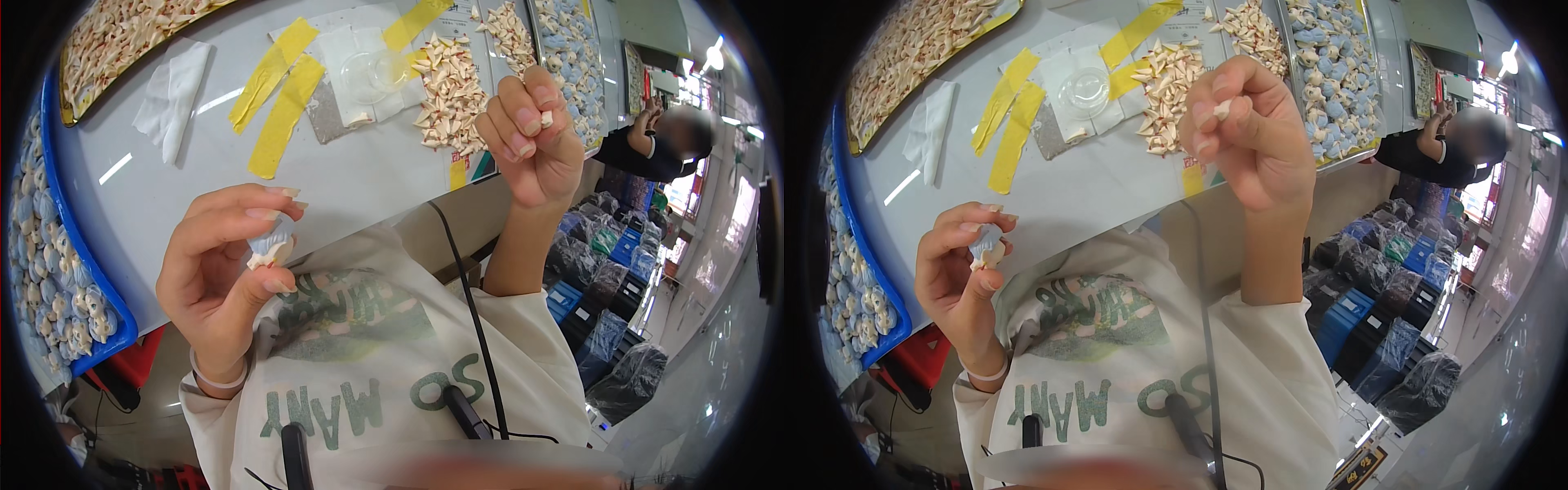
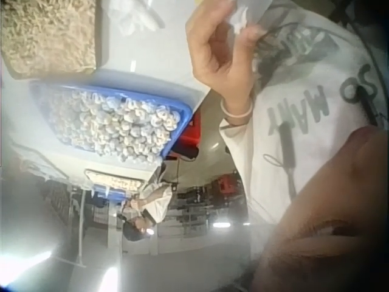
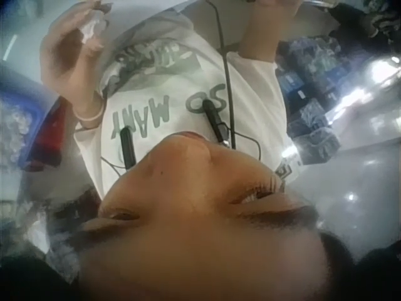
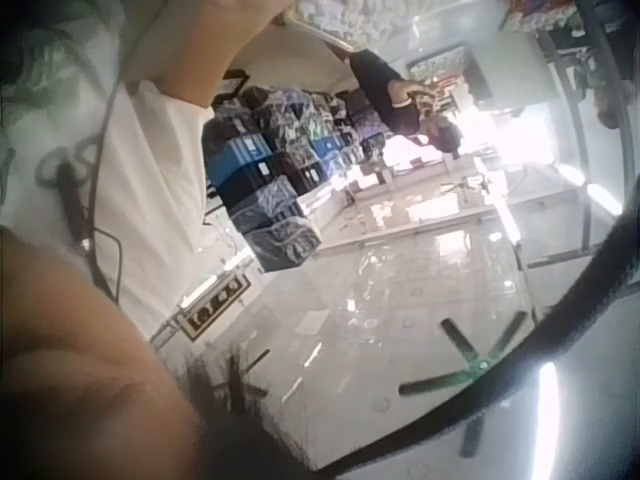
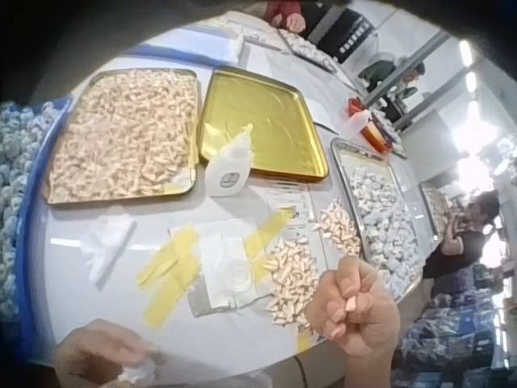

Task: The person assembles small toy components by hand, attaching toy hair pieces to toy heads using glue from a bottle, then placing the assembled figurines into an assembly tray.

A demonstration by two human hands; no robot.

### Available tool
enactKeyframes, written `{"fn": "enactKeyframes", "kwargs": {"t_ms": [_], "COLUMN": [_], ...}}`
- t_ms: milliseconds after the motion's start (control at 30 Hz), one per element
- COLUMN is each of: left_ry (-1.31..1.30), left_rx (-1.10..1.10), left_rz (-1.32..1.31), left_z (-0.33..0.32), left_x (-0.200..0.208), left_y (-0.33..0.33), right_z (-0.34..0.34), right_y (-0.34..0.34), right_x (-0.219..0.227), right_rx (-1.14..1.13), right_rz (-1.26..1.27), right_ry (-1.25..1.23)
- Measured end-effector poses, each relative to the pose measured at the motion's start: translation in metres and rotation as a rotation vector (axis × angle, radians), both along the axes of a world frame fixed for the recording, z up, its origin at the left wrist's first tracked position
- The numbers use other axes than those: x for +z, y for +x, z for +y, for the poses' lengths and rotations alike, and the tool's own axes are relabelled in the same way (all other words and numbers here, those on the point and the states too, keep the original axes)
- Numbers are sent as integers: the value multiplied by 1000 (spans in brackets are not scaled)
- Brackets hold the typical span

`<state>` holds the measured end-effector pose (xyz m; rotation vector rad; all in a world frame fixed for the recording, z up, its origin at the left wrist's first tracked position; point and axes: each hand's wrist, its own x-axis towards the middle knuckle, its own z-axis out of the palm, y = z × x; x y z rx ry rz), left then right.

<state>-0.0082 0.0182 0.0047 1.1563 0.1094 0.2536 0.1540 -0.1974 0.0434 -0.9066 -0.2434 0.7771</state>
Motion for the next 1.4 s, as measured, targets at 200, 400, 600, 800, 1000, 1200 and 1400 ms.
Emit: {"fn": "enactKeyframes", "kwargs": {"t_ms": [200,400,600,800,1000,1200,1400], "left_ry": [-125,-226,230,-183,-51,-411,-432], "left_rx": [-13,-13,-89,-34,-17,-54,-42], "left_rz": [33,-24,-153,166,68,158,-77], "left_z": [-1,-2,16,-2,-8,-15,-20], "left_x": [3,-3,-14,7,-6,6,-5], "left_y": [3,2,6,8,11,11,6], "right_z": [24,78,96,93,74,55,59], "right_y": [3,7,-3,-2,3,-20,-57], "right_x": [4,26,39,35,21,15,5], "right_rx": [-138,-50,-73,-153,-62,-142,-42], "right_rz": [-416,-1077,-1195,-1252,-1349,-1062,-796], "right_ry": [-404,-943,-1256,-1252,-1129,-632,-389]}}
